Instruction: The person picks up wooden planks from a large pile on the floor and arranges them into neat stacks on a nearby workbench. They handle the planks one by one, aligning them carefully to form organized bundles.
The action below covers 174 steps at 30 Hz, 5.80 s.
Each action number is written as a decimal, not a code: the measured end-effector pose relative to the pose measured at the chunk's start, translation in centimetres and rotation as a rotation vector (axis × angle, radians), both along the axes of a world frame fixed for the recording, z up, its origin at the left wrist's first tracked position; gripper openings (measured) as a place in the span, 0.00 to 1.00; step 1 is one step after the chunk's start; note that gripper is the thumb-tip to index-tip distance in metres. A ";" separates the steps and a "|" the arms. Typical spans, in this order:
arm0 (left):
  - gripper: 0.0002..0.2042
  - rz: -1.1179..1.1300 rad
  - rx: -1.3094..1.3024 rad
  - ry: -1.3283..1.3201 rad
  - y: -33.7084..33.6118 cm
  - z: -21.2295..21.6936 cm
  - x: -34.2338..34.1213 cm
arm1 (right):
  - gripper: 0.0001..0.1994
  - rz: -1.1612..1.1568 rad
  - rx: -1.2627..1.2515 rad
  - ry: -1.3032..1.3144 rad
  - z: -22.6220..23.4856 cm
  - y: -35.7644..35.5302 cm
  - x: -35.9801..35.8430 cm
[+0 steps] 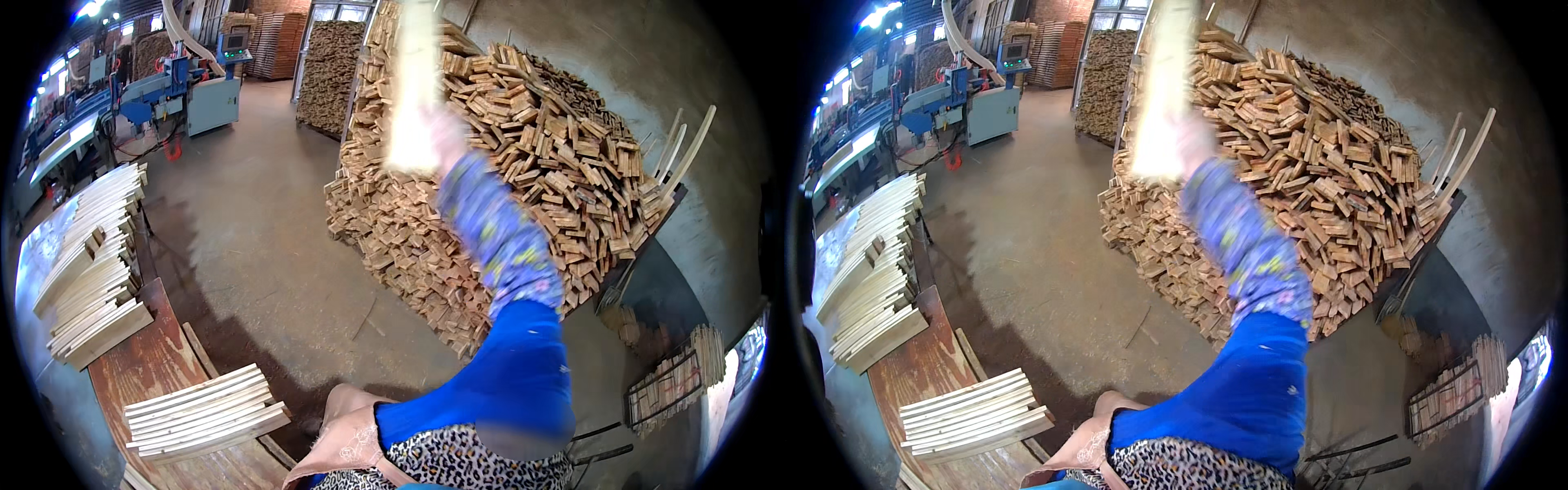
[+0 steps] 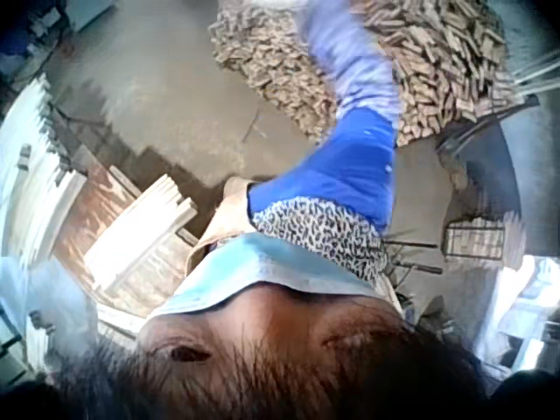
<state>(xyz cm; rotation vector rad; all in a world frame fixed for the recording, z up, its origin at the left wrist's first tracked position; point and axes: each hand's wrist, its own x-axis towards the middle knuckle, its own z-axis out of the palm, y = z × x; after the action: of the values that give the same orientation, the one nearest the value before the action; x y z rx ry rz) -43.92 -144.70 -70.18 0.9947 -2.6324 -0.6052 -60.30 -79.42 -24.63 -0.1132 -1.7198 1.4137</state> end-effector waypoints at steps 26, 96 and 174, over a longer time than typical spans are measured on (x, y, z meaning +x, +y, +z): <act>0.42 0.319 0.672 0.102 12.4 -4.8 4.8 | 0.35 1.460 0.799 -1.271 -46.7 -49.0 -2.5; 0.35 0.590 1.359 0.972 6.5 -4.4 21.1 | 0.30 1.549 3.007 0.172 -38.8 -67.2 18.1; 0.48 0.411 0.943 1.143 -6.8 4.4 5.6 | 0.35 1.594 -0.089 -1.242 -36.7 -66.2 1.2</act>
<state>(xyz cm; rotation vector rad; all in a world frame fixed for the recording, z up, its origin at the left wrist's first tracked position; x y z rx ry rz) -38.28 -151.51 -65.79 0.8951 -1.0635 -1.6992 -59.08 -145.63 -61.29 0.6156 -2.9626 2.9255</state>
